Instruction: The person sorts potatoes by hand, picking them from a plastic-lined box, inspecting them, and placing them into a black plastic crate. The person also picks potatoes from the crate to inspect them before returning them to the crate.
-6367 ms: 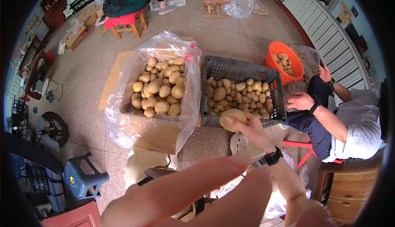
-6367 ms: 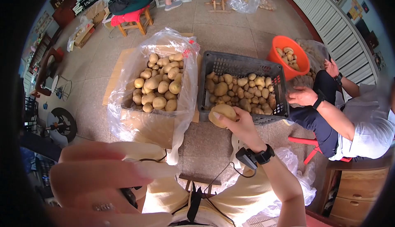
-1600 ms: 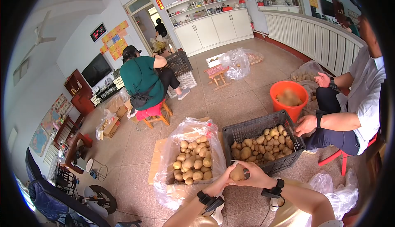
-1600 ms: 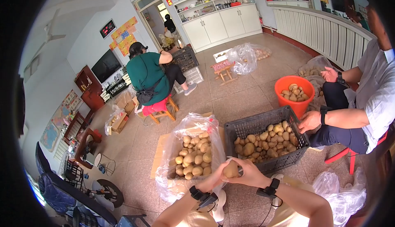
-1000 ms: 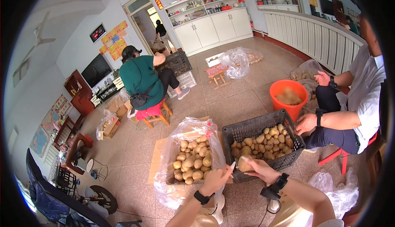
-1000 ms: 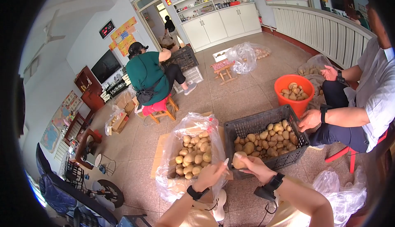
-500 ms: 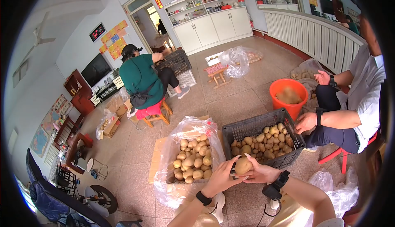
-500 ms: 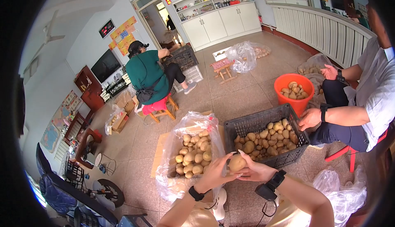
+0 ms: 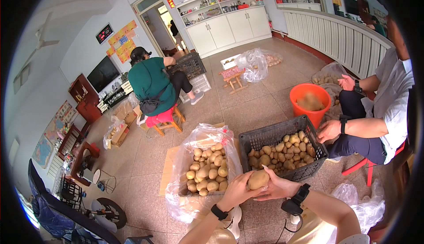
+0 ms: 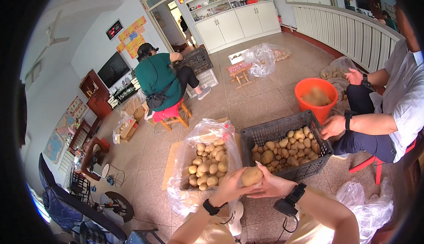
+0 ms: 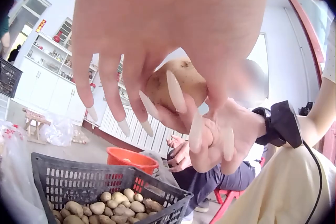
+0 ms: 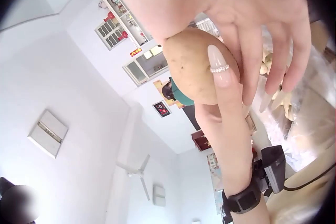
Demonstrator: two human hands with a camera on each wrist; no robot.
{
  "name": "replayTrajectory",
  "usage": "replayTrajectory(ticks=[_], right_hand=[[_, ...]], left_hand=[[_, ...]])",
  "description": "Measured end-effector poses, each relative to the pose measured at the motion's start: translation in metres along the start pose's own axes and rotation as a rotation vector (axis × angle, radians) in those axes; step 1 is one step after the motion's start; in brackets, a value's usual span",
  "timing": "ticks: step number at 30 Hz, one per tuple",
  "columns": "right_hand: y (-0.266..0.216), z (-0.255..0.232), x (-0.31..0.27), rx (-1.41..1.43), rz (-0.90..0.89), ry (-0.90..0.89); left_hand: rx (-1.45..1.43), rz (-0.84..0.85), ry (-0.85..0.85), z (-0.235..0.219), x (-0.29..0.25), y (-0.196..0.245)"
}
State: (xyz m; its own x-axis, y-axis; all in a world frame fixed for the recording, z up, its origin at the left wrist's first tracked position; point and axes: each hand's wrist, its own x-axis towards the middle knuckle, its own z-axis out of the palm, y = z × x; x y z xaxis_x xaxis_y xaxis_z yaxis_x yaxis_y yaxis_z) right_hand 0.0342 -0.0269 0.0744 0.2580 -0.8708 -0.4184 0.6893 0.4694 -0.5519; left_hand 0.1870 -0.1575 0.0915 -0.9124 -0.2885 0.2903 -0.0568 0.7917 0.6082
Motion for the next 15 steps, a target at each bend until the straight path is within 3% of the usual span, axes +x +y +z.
replayTrajectory(ticks=[5, 8, 10, 11, 13, 14, 15], right_hand=[[-0.001, 0.004, -0.001, -0.008, 0.031, -0.022], [-0.002, 0.005, -0.004, -0.093, -0.010, 0.067], [-0.001, 0.001, -0.005, -0.267, -0.065, 0.265], [-0.001, 0.001, -0.005, -0.266, -0.064, 0.266], [-0.002, 0.003, -0.005, -0.467, -0.211, 0.438], [0.000, 0.001, -0.004, -0.467, -0.211, 0.439], [0.004, -0.002, 0.000, -0.543, -0.332, 0.397]], left_hand=[[-0.001, -0.027, 0.027, 0.000, -0.002, -0.004], [0.056, -0.023, 0.066, 0.000, -0.003, -0.003], [0.116, -0.059, 0.071, -0.003, -0.002, 0.006], [0.115, -0.059, 0.070, -0.003, -0.003, 0.008], [0.151, -0.104, 0.025, -0.003, -0.003, 0.010], [0.150, -0.104, 0.024, -0.003, -0.003, 0.009], [0.174, -0.116, -0.003, -0.002, -0.004, 0.008]])
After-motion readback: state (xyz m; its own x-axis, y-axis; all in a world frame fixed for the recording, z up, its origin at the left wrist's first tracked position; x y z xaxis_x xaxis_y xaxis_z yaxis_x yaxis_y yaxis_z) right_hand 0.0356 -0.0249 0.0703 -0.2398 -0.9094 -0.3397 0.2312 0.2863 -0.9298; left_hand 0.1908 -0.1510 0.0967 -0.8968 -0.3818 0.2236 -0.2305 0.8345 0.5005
